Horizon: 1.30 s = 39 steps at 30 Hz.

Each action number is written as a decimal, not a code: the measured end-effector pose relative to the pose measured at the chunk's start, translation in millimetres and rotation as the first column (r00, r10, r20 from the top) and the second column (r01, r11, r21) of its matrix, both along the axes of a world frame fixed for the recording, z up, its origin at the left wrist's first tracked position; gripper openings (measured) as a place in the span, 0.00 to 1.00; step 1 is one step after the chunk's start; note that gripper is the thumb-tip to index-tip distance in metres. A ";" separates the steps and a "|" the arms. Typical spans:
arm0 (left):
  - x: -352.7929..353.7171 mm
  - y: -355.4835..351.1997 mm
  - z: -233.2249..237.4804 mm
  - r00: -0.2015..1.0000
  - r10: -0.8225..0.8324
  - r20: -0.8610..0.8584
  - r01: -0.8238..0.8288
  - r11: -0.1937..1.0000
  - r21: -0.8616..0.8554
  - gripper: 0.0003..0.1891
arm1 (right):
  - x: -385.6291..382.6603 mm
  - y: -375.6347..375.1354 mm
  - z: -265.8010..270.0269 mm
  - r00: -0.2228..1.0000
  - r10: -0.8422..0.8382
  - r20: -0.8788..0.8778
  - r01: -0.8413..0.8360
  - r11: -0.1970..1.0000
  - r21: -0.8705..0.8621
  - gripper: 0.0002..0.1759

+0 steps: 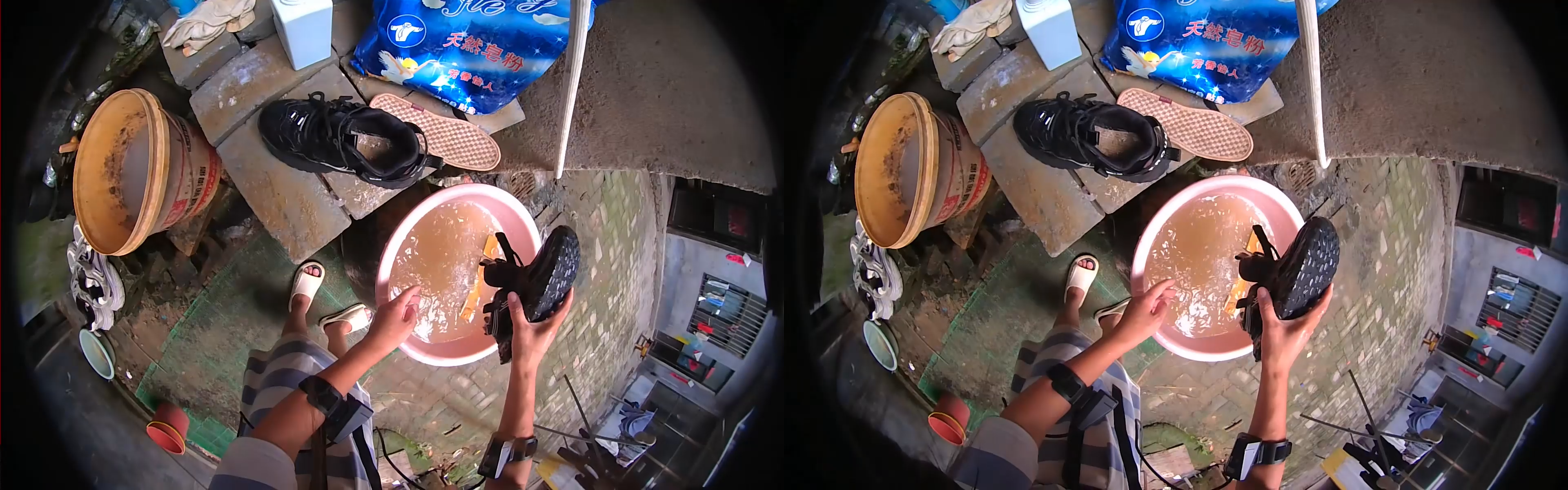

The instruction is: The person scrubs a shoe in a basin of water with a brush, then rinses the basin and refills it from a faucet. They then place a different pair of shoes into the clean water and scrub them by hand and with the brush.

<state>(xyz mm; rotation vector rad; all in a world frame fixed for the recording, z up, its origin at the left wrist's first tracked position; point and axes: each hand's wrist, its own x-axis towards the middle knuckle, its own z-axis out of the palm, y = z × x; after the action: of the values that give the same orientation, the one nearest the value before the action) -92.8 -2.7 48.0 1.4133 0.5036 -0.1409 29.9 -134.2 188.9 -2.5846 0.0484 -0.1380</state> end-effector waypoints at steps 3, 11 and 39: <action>1.8 0.2 -0.7 1.000 -0.018 -0.019 0.019 1.000 0.006 0.18 | -0.4 4.2 1.7 1.000 -0.009 -0.002 0.009 1.000 -0.015 0.55; 5.4 -9.0 -8.7 0.999 -0.010 0.038 0.009 0.999 0.041 0.18 | 0.5 6.2 -2.5 1.000 -0.018 -0.006 0.018 1.000 0.007 0.55; 6.0 -33.7 -5.8 0.992 0.024 0.125 -0.037 0.994 0.106 0.17 | -9.5 7.7 -24.1 1.000 -0.029 0.002 0.028 0.972 -0.234 0.59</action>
<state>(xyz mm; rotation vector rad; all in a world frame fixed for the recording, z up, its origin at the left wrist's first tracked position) -86.8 -36.4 42.2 1.5096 0.4354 -0.0013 20.4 -126.5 164.8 -2.8208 0.0736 -0.1607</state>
